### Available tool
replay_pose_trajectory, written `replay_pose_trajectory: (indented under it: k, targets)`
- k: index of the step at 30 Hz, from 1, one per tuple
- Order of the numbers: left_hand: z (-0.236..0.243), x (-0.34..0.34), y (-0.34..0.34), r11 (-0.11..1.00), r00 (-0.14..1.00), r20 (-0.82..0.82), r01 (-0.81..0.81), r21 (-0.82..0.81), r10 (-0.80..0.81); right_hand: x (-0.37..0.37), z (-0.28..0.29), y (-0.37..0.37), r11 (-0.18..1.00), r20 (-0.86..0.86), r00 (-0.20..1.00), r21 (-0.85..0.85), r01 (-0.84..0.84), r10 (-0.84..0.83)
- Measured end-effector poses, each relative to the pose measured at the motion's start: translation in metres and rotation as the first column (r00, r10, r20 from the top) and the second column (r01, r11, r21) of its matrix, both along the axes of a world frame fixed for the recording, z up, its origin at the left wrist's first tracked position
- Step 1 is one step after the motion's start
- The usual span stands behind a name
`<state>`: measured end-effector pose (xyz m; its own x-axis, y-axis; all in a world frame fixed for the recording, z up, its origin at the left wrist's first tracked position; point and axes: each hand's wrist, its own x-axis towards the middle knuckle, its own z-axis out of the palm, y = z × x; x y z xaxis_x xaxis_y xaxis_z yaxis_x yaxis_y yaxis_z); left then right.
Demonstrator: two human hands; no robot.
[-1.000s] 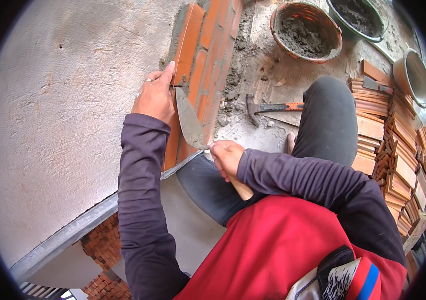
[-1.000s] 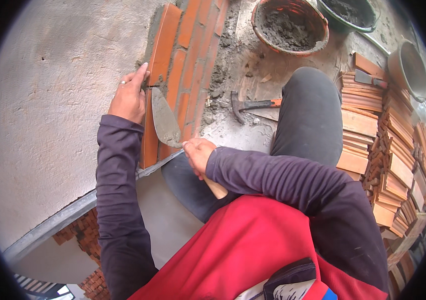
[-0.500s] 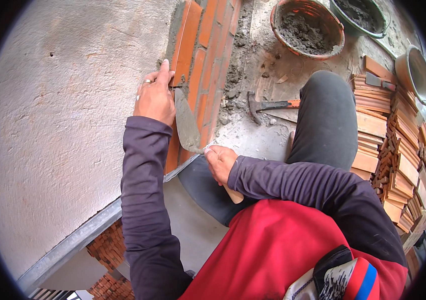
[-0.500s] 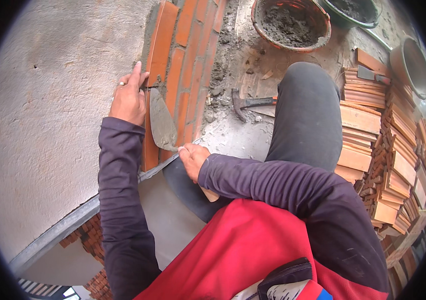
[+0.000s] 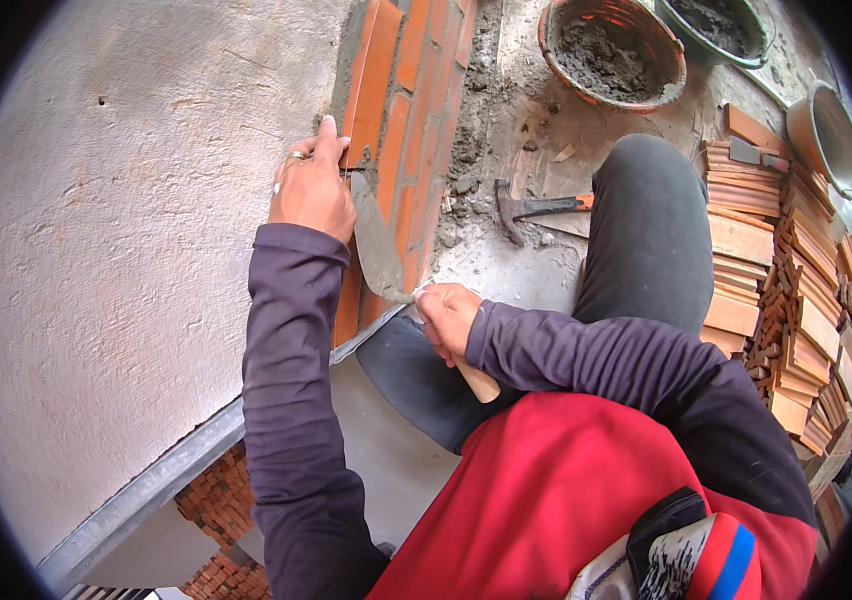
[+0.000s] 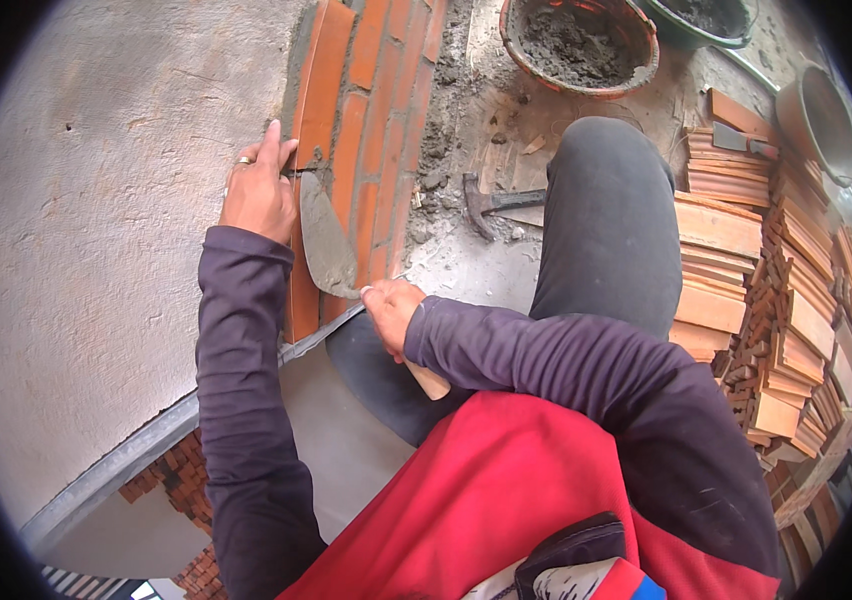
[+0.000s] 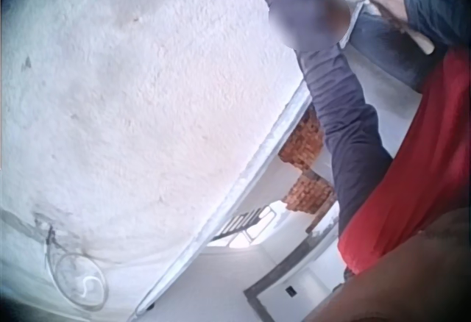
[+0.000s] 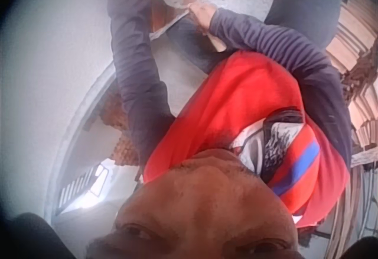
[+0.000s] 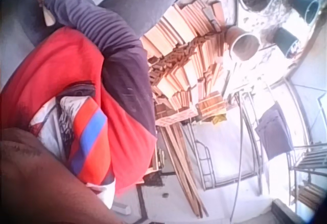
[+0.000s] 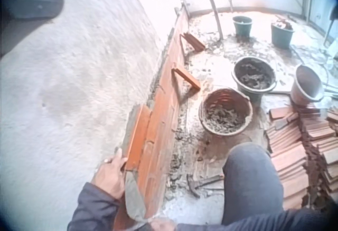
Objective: The person applies mortar to the edge of a brick on a wall using a trowel and then smooths the joints between the bricks.
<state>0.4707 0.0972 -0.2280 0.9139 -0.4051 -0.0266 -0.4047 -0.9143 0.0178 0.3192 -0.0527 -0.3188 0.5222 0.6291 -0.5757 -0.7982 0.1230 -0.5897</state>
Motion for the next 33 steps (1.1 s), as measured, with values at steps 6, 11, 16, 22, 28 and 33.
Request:
replay_pose_trajectory:
  k: [6,11,16,22,28,33]
  targets:
    - [-0.001,0.000,0.002,1.000,1.000,0.023,0.002,0.016,-0.002,-0.017,0.003,-0.009,0.996,-0.131,0.989,0.055,0.073,-0.066]
    - [0.000,-0.002,0.000,0.999,0.999,0.012,-0.038,0.023,0.038,0.027,-0.007,-0.021,0.911,-0.107,0.917,0.121,0.395,-0.383]
    - [0.002,-0.004,-0.011,0.998,0.998,0.019,-0.058,-0.029,0.059,0.080,-0.029,-0.016,0.786,-0.043,0.795,0.132,0.604,-0.605]
    - [0.001,-0.011,-0.010,0.996,0.995,0.069,-0.073,-0.053,0.077,0.128,-0.051,-0.021,0.633,0.098,0.633,-0.039,0.773,-0.768]
    - [0.007,-0.012,-0.015,0.988,0.990,0.012,-0.139,-0.066,0.140,0.154,-0.027,-0.039,0.486,0.052,0.484,0.102,0.868,-0.874]
    - [0.004,-0.011,-0.014,0.994,0.995,0.007,-0.100,-0.042,0.100,0.156,-0.019,-0.018,0.490,0.046,0.488,0.048,0.871,-0.872]
